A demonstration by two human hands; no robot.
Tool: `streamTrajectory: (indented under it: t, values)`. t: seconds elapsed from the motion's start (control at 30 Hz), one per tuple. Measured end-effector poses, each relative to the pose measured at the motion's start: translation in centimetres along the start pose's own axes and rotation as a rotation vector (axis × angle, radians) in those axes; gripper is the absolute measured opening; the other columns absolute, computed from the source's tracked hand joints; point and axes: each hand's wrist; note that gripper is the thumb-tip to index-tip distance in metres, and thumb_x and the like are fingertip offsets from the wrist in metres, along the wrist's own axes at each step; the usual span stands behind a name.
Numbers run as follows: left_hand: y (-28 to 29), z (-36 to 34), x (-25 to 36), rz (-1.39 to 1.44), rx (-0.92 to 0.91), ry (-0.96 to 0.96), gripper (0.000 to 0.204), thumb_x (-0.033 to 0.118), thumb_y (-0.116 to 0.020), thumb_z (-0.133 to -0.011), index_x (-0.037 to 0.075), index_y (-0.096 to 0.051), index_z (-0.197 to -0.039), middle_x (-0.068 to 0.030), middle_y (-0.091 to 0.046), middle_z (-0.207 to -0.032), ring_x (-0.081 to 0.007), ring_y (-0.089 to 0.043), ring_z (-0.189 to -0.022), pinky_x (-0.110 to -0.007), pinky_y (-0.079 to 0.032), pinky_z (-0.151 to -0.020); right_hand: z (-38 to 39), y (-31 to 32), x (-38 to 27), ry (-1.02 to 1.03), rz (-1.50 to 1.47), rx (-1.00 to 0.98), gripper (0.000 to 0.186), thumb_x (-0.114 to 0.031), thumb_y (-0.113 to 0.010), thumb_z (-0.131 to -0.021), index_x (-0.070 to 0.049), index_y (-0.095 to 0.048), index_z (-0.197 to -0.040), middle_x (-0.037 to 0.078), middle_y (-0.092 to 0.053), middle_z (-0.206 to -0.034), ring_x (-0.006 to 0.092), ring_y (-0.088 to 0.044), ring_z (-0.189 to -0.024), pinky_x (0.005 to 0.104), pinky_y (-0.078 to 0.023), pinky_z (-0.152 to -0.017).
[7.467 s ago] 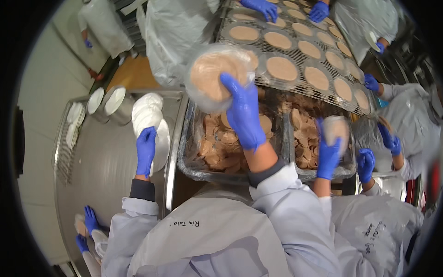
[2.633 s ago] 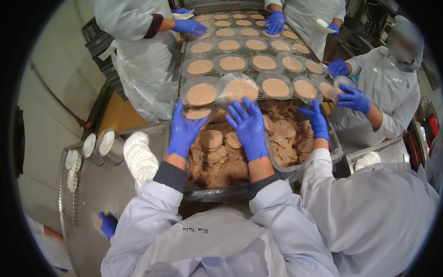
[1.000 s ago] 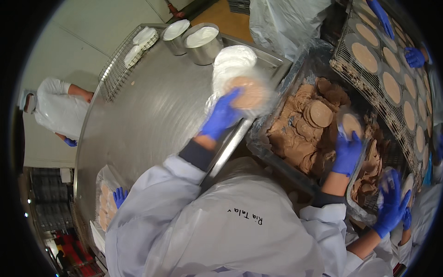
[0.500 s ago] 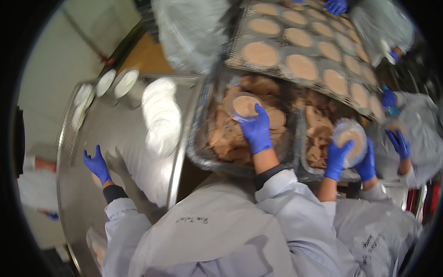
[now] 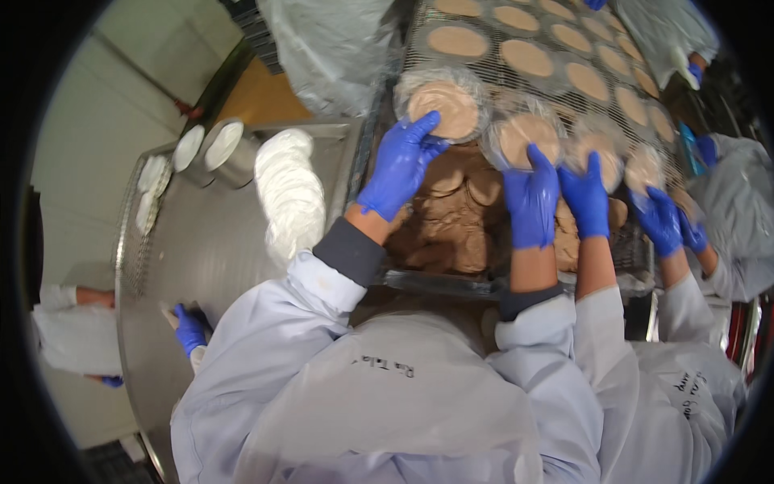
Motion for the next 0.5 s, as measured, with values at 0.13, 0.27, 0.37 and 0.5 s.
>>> streamTrajectory:
  t: [0.13, 0.27, 0.37, 0.5]
  values:
    - [2.7, 4.3, 0.3, -0.514, 0.054, -0.011, 0.036, 0.012, -0.064, -0.077, 0.001, -0.052, -0.109, -0.0050, -0.058, -0.092, -0.0106, -0.054, -0.078, -0.023, -0.046, -0.065, 5.4, -1.6, 6.5, -0.203, -0.180, -0.083, 0.048, -0.029, -0.046, -0.088, -0.001, -0.035, -0.125, 0.015, -0.040, -0.126, 0.0285, -0.038, -0.118, 0.0454, -0.031, -0.099]
    - [13.9, 10.4, 4.4, -0.906, 0.343, -0.261, 0.036, 0.013, -0.063, -0.078, 0.000, -0.052, -0.110, -0.0094, -0.059, -0.096, -0.0137, -0.056, -0.089, -0.026, -0.047, -0.071, 6.4, -6.4, 8.6, -0.248, 0.059, -0.087, 0.046, -0.024, -0.051, -0.086, 0.000, -0.037, -0.123, 0.015, -0.044, -0.123, 0.0270, -0.046, -0.111, 0.0423, -0.039, -0.094]
    - [21.4, 16.8, 5.5, -1.743, 0.263, -0.399, 0.022, 0.006, -0.055, -0.079, 0.002, -0.058, -0.100, -0.0141, -0.059, -0.099, -0.0273, -0.054, -0.097, -0.035, -0.041, -0.087, 5.0, -4.7, 10.9, -0.178, 0.223, 0.006, 0.043, -0.018, -0.055, -0.084, 0.000, -0.041, -0.120, 0.013, -0.050, -0.117, 0.0246, -0.050, -0.106, 0.0395, -0.039, -0.094]
    - [22.3, 17.2, 4.6, -1.790, 0.399, -0.425, 0.016, 0.010, -0.051, -0.082, 0.003, -0.059, -0.093, -0.0126, -0.059, -0.096, -0.0264, -0.053, -0.096, -0.035, -0.041, -0.085, 4.5, -3.7, 11.9, -0.284, 0.159, 0.101, 0.040, -0.012, -0.056, -0.082, 0.000, -0.044, -0.118, 0.013, -0.052, -0.115, 0.0246, -0.052, -0.104, 0.0382, -0.041, -0.093]
Point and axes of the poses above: each hand's wrist, its own z-axis away from the middle knuckle, its own y-axis out of the back of the hand, x = y × z
